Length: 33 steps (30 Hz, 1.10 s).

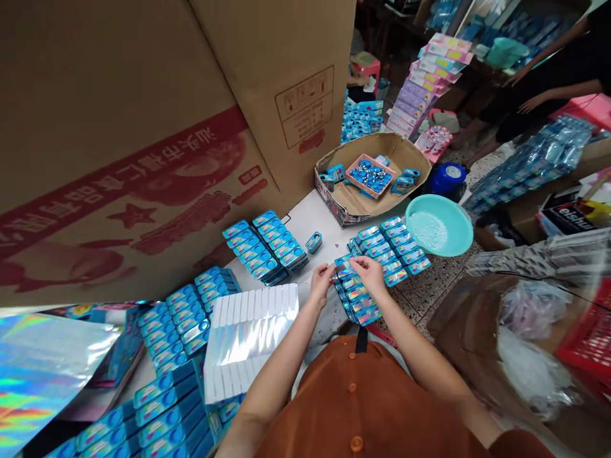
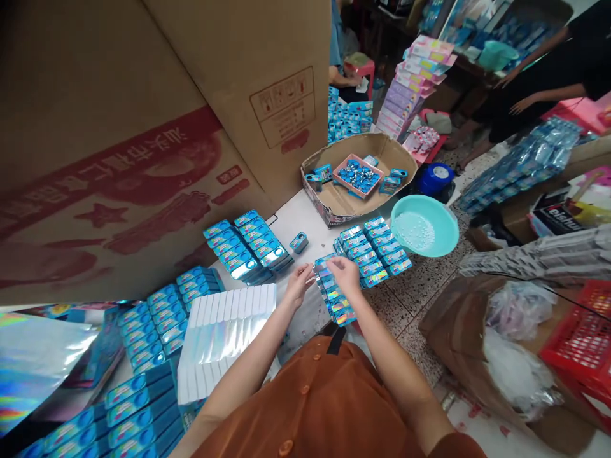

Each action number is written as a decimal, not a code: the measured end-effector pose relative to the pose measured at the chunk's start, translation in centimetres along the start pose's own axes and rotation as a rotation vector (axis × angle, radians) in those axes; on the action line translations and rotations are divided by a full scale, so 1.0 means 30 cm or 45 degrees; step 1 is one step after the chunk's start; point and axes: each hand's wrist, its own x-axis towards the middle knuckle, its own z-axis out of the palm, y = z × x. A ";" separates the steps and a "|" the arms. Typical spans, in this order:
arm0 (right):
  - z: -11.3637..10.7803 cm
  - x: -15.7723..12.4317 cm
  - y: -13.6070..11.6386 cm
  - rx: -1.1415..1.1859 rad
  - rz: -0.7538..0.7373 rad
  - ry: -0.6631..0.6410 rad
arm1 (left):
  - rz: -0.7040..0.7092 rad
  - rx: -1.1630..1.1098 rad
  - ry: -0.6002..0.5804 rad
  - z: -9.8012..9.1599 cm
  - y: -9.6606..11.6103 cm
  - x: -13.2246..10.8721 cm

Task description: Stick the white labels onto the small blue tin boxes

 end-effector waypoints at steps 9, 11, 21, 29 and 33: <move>0.004 0.060 0.015 0.174 0.088 -0.059 | -0.064 -0.129 -0.152 0.012 0.012 0.026; 0.009 0.072 0.034 0.193 0.115 -0.062 | -0.017 -0.107 -0.116 0.007 0.017 0.036; 0.028 0.080 0.133 -0.307 -0.010 0.160 | 0.061 0.183 -0.024 -0.027 0.003 0.090; 0.032 0.081 0.138 -0.425 0.015 0.163 | 0.031 0.145 -0.044 -0.035 -0.018 0.108; 0.037 0.079 0.130 -0.508 0.025 0.161 | 0.011 0.057 -0.032 -0.038 -0.032 0.120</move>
